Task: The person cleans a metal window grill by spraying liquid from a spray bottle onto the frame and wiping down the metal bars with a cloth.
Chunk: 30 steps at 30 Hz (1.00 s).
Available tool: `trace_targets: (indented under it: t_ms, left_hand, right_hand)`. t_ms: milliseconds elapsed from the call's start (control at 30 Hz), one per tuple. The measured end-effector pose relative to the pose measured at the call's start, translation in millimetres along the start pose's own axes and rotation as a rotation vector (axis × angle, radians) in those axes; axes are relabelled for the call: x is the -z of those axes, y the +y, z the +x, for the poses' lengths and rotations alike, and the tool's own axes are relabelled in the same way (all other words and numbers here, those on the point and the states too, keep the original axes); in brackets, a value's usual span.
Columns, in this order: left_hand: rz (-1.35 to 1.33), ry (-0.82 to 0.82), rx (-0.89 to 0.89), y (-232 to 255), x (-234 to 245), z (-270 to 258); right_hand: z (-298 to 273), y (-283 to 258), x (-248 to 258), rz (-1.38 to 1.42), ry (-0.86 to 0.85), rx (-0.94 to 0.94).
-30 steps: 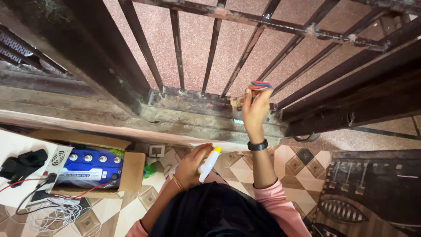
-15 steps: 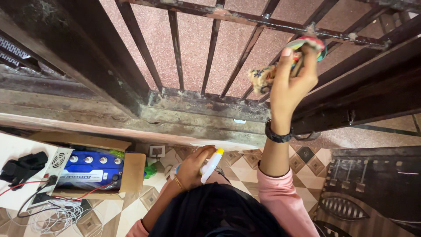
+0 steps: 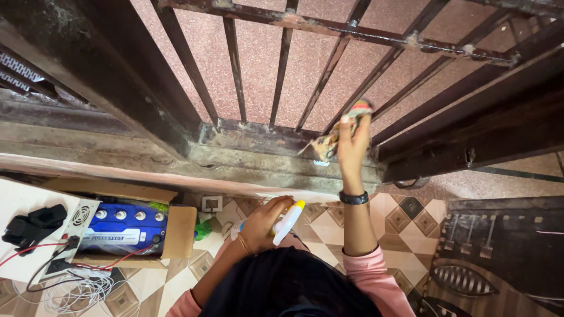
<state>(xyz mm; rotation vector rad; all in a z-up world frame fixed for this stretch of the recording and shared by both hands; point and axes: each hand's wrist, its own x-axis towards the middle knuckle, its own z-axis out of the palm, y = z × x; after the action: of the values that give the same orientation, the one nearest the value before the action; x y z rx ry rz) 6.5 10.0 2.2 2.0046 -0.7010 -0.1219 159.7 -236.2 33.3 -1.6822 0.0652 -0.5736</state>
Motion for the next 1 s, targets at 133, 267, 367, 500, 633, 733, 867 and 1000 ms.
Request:
trace_targets:
  t_ms: [133,267,367,500,633,733,867,1000]
  left_hand:
    - [-0.036,-0.047,0.002,-3.9,-5.7,-1.6]
    - [-0.016,-0.023,-0.037,-10.8,-12.1,-4.0]
    - [-0.049,-0.043,-0.017,-10.4,-12.7,-4.8]
    - [-0.055,-0.048,-0.06,-3.3,-9.4,-2.3]
    - [-0.03,-0.063,-0.036,3.1,-7.5,-3.6]
    - [0.004,-0.048,0.013,2.6,-5.2,-7.2]
    - [0.033,0.001,0.003,-2.6,-5.6,-11.5]
    - [0.021,0.038,-0.014,-4.1,-0.8,-14.1]
  right_hand:
    - [-27.3,24.0,15.0,-0.074,-0.145,-0.196]
    - [-42.9,-1.1,34.1,-0.744,-0.273,0.085]
    - [-39.7,-46.8,38.7,-0.723,-0.216,0.277]
    - [-20.4,-113.0,32.9,-0.671,-0.077,0.327]
    - [3.8,-153.0,27.7,-0.693,0.049,0.512]
    - [16.8,-163.8,13.8,-0.609,0.14,0.56]
    - [26.7,-163.8,-3.0,-0.571,0.252,0.597]
    - [35.1,-150.8,-11.9,-0.676,0.303,0.669]
